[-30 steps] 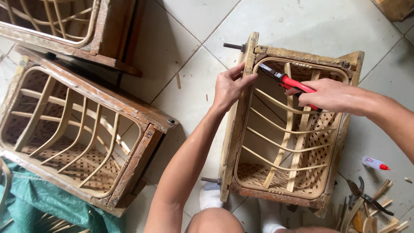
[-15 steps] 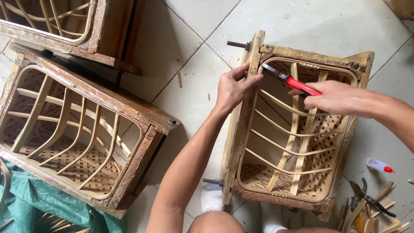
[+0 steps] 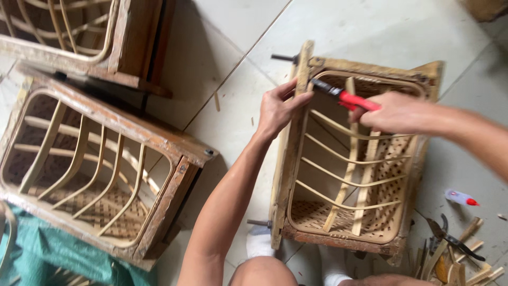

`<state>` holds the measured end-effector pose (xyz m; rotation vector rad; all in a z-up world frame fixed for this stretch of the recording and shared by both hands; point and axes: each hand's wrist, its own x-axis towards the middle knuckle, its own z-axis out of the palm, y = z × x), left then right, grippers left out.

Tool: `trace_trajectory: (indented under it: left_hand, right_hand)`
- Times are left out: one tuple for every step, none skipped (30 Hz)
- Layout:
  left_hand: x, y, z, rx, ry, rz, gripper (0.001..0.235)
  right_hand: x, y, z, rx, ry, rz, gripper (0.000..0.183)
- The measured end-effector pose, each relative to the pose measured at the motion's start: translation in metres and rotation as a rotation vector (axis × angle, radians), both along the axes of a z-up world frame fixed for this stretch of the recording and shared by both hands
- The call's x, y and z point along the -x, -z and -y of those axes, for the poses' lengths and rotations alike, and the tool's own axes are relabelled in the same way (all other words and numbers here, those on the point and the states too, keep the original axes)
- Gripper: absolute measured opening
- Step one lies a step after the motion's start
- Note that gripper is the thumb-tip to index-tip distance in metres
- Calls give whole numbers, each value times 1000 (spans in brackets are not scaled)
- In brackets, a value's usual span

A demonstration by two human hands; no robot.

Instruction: The person repairs a rectangular woven basket by hammering its frame, cutting excess material with pliers, and applying glue to the edges. The person uses a hammer, pliers, and a glue bottle to secure and trim the basket structure.

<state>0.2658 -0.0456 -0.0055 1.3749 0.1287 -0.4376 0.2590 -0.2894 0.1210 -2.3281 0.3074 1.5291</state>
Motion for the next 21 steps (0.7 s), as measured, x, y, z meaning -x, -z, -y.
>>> trace_trajectory:
  left_hand:
    - [1, -4, 0, -1, 5, 5, 69]
    - [-2, -8, -1, -6, 1, 13, 70]
    - [-4, -12, 0, -188, 12, 108, 69]
    - [-2, -15, 0, -374, 22, 191, 69]
    - [-3, -17, 2, -561, 31, 274, 69]
    - [-5, -17, 6, -688, 4, 465, 76]
    - [-10, -17, 12, -812, -24, 657, 83]
    - [-11, -15, 19, -930, -45, 847, 90]
    - [-15, -13, 29, -1011, 25, 849, 79]
    - [-33, -14, 40, -1092, 78, 873, 69]
    - [-46, -14, 45, -1173, 129, 895, 62]
    - [-51, -11, 48, -1066, 175, 815, 55]
    - [-55, -8, 50, -958, 219, 736, 47]
    - [-57, -5, 49, -851, 265, 656, 39]
    - [-57, -2, 49, -848, 253, 678, 39]
    - [-55, -1, 48, -844, 241, 701, 39]
    - [-53, 0, 47, -840, 229, 723, 39]
    - [-50, -1, 47, -849, 227, 725, 38]
    - [-48, -3, 46, -858, 224, 727, 38]
    - [-49, -6, 47, -865, 225, 734, 38]
    - [-49, -9, 47, -873, 226, 731, 39]
  right_hand:
    - [7, -5, -3, -39, 65, -10, 43]
    - [13, -12, -6, -1, 70, -2, 45]
    - [23, -21, -7, 38, 74, 7, 49]
    - [34, -26, -10, 72, 78, 2, 52]
    - [44, -32, -10, -14, 277, -29, 53]
    - [55, -41, -6, -102, 475, -64, 54]
    - [60, -46, -4, -192, 673, -98, 56]
    - [63, -44, -8, -262, 728, -121, 57]
    - [65, -41, -15, -332, 782, -143, 60]
    - [57, -42, -18, -410, 828, -139, 62]
    - [50, -43, -23, -389, 823, -115, 61]
    - [47, -40, -32, -366, 820, -105, 60]
    - [45, -39, -38, -343, 816, -96, 59]
    - [44, -38, -43, -334, 819, -95, 58]
    - [43, -36, -49, -326, 821, -94, 58]
    - [43, -34, -53, -317, 824, -93, 57]
    - [44, -33, -55, -313, 832, -84, 57]
    - [46, -32, -56, -308, 841, -78, 56]
    - [47, -30, -55, -303, 849, -72, 56]
    - [47, -27, -54, -302, 841, -55, 56]
    - [47, -23, -52, -301, 832, -39, 55]
